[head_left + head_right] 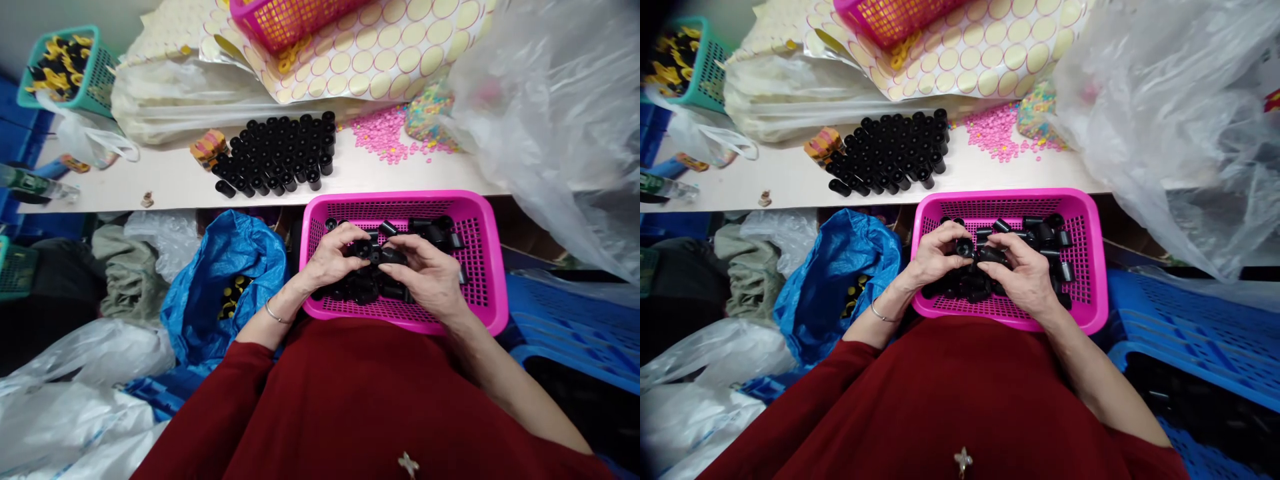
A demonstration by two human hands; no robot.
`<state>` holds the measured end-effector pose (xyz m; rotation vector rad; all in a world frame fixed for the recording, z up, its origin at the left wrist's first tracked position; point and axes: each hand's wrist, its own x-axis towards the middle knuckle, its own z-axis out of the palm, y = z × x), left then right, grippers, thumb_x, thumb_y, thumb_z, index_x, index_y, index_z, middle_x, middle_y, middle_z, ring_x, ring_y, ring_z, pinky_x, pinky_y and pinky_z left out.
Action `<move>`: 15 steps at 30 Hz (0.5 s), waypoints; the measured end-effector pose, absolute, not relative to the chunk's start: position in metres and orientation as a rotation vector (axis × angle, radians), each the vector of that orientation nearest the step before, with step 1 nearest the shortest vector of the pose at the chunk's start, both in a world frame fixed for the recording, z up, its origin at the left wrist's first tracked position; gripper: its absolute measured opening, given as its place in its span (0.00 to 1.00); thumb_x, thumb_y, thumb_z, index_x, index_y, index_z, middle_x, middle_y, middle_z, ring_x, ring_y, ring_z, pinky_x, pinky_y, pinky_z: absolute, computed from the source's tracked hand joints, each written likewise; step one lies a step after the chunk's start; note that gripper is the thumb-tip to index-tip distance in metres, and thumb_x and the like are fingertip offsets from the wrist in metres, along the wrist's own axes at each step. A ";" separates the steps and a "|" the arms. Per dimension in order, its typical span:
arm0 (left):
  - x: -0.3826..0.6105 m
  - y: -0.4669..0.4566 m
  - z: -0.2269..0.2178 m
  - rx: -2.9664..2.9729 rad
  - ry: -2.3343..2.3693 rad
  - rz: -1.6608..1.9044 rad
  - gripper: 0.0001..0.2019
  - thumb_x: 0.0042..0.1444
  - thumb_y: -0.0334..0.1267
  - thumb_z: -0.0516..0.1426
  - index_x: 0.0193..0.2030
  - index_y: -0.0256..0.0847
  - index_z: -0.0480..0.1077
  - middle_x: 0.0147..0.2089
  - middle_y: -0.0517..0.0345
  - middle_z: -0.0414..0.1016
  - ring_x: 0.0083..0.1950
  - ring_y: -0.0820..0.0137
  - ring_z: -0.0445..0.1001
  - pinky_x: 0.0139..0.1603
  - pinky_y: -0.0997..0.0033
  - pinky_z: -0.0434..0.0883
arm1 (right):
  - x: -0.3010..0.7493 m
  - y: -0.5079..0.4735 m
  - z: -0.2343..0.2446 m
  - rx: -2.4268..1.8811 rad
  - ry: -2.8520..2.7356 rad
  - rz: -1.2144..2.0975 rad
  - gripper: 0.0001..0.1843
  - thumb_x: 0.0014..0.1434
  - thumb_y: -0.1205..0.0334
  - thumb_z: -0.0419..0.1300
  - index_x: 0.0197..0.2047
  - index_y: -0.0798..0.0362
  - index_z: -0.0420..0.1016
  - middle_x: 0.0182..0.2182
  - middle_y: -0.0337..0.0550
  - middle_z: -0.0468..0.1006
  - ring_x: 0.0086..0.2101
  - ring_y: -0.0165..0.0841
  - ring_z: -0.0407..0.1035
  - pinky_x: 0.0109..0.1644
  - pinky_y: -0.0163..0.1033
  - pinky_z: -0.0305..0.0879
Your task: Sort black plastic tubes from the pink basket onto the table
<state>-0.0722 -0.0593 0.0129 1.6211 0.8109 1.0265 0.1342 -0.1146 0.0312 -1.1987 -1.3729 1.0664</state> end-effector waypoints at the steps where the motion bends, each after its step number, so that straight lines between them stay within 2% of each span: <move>1: -0.071 -0.060 0.011 1.684 0.804 1.039 0.17 0.52 0.46 0.70 0.45 0.41 0.78 0.42 0.56 0.74 0.45 0.68 0.73 0.47 0.63 0.72 | 0.135 -0.115 0.033 -1.206 -1.423 1.027 0.16 0.56 0.57 0.71 0.48 0.46 0.81 0.41 0.42 0.81 0.43 0.37 0.77 0.52 0.45 0.76; 6: -0.067 -0.063 0.007 1.845 0.862 1.024 0.12 0.54 0.42 0.68 0.44 0.42 0.78 0.40 0.57 0.74 0.43 0.68 0.73 0.45 0.64 0.71 | 0.135 -0.112 0.039 -1.219 -1.653 0.792 0.09 0.59 0.61 0.68 0.44 0.47 0.82 0.43 0.45 0.82 0.43 0.39 0.78 0.54 0.48 0.76; 15: -0.068 -0.066 0.013 1.866 0.842 0.841 0.08 0.54 0.38 0.63 0.41 0.45 0.80 0.35 0.58 0.70 0.39 0.67 0.71 0.41 0.65 0.70 | 0.134 -0.107 0.041 -1.256 -1.782 0.880 0.09 0.59 0.56 0.67 0.43 0.44 0.84 0.42 0.46 0.83 0.44 0.44 0.77 0.54 0.53 0.76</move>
